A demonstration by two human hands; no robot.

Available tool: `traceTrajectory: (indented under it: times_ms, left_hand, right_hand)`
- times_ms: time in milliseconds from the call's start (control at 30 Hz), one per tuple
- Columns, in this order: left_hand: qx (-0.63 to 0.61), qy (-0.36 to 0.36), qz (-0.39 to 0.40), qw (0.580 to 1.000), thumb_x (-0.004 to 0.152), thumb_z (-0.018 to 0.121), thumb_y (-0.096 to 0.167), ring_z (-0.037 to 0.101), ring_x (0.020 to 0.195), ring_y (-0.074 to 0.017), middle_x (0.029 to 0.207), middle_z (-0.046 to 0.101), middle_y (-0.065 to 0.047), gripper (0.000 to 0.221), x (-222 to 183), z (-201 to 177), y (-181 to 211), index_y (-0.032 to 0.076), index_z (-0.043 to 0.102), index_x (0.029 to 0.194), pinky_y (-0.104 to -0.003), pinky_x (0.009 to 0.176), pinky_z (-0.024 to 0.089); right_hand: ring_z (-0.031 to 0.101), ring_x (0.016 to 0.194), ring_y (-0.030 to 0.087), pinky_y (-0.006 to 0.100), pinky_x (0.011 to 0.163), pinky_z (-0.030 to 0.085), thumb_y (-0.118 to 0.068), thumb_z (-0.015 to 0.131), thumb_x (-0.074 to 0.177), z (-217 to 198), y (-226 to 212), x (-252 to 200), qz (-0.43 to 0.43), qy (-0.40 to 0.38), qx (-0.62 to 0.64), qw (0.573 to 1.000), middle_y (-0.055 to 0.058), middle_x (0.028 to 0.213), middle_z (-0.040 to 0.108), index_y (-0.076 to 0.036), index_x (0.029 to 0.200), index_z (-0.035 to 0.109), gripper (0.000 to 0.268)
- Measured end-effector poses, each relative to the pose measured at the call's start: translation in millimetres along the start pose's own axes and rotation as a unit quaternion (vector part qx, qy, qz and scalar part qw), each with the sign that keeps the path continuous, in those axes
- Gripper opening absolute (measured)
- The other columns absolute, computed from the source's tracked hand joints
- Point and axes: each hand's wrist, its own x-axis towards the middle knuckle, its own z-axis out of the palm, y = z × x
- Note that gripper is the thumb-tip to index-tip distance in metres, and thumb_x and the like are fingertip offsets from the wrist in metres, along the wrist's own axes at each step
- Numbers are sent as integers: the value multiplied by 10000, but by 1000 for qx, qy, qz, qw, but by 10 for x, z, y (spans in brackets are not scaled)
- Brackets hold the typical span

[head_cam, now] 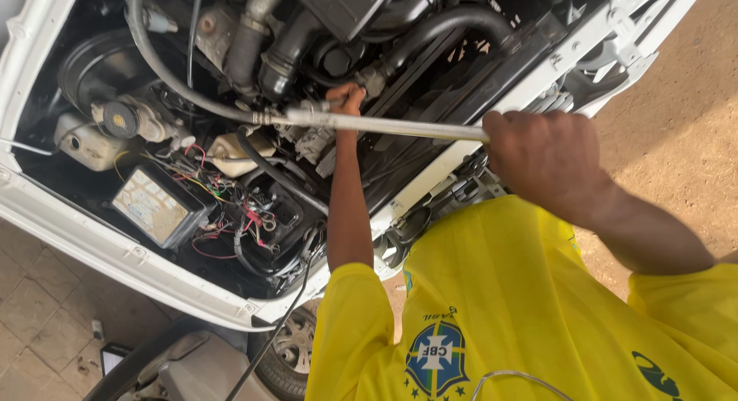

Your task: The person loosens a bolt on an engine component using a socket wrench and then removes a bracket by hand.

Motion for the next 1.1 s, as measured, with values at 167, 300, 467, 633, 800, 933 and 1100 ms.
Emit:
traceTrajectory:
  times_ms: [167,300,467,633,800,933,1100]
  left_hand:
    - [-2,-41,5,999,791,640,-49,239,499,-53,526,327,54,393,200,-45,-108,51,350,545,-293,503,192]
    - [22,-82,-17,996,788,635,-50,267,466,-52,495,357,46,369,148,27,-24,37,387,530,-290,484,223]
    - [34,-86,-18,996,768,629,-72,232,502,-57,522,315,37,399,65,112,169,37,310,555,-282,509,210]
    - [31,-49,-26,998,740,654,-77,354,502,-73,544,418,41,324,14,167,71,42,426,542,-266,528,361]
    - [-17,-8,-54,998,767,667,-76,336,563,-75,616,385,45,397,-14,155,-190,86,351,589,-271,598,405]
    - [5,5,-39,999,803,657,-58,240,551,-74,592,320,34,447,-15,157,-365,106,299,592,-286,565,297]
    - [-38,55,-123,990,765,649,-2,504,637,-38,690,547,87,130,5,259,-220,127,635,758,-266,658,452]
  right_hand:
    - [451,311,152,365,308,385,-307,658,1001,186,-386,-318,73,-73,194,976,9,434,489,-69,817,559,316]
    - [552,406,330,476,405,433,-258,655,975,176,-603,-546,86,-57,271,957,106,472,530,-40,859,532,276]
    - [584,453,409,523,437,442,-241,652,966,203,-659,-627,113,-80,322,936,158,485,555,-29,899,528,254]
    - [581,428,403,525,420,428,-237,635,950,399,-820,-719,80,-102,379,916,154,456,538,2,1104,469,329]
    - [584,433,362,488,408,442,-281,598,1021,636,-737,-747,83,-104,307,942,122,498,545,-59,1019,444,270]
    - [587,405,249,425,363,461,-385,558,1058,683,-333,-621,69,-161,102,979,45,542,592,-112,1029,495,281]
    - [482,339,34,219,267,359,-275,570,1059,484,569,-65,-93,-68,-216,969,-45,654,627,-185,1298,639,264]
